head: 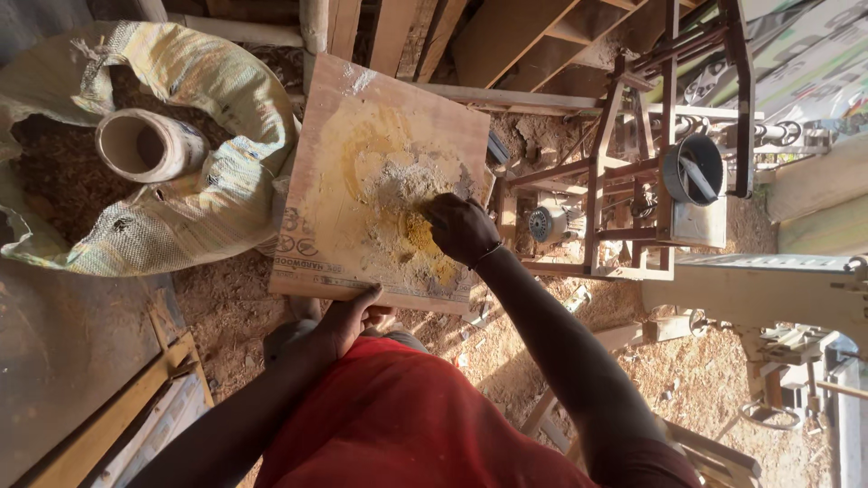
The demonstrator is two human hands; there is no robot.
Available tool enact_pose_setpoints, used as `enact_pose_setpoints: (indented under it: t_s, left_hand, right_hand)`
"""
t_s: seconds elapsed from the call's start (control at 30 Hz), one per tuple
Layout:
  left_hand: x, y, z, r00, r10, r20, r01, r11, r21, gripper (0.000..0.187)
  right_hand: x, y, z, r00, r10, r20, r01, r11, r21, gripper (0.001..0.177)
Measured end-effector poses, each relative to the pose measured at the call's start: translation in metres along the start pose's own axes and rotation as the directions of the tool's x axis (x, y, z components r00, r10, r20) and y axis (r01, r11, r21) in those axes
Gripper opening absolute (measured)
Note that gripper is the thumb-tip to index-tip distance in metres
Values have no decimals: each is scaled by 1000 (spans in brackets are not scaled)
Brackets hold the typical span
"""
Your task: The person mixes yellow wood filler on a plywood board and applies it to the joints and surfaces of a large wooden frame using a small wooden block.
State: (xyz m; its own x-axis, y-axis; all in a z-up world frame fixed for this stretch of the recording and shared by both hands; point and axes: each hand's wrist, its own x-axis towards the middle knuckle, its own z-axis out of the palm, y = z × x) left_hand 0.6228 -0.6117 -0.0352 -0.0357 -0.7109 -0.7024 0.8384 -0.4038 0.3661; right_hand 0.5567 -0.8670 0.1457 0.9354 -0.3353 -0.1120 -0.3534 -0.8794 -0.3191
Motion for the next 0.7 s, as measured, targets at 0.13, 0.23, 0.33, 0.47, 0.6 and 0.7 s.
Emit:
enact_pose_setpoints:
  t_s: [0.13, 0.23, 0.33, 0.47, 0.6, 0.7]
  left_hand:
    - [3, -5, -4, 1000, -3, -1, 3, 1000, 22, 42]
    - [8, -2, 0, 998, 38, -48, -38, 999, -14, 38]
    - [6, -9, 6, 995, 60, -77, -65, 996, -56, 38]
    - [13, -10, 6, 992, 76, -102, -88, 989, -122, 36]
    - [9, -15, 8, 970, 235, -64, -237, 971, -26, 43]
    - [1, -4, 13, 984, 130, -125, -138, 989, -55, 37]
  right_hand:
    - [-2, 10, -21, 963, 185, 198, -204, 976, 80, 35]
    - [-5, 18, -2, 998, -51, -40, 55, 993, 108, 21]
    - [-25, 17, 18, 979, -198, -54, 191, 976, -107, 25]
    - [-18, 22, -11, 954, -27, 298, 73, 987, -146, 42]
    - [6, 6, -16, 997, -55, -60, 62, 990, 124, 35]
    - [8, -10, -9, 997, -75, 21, 72, 990, 124, 30]
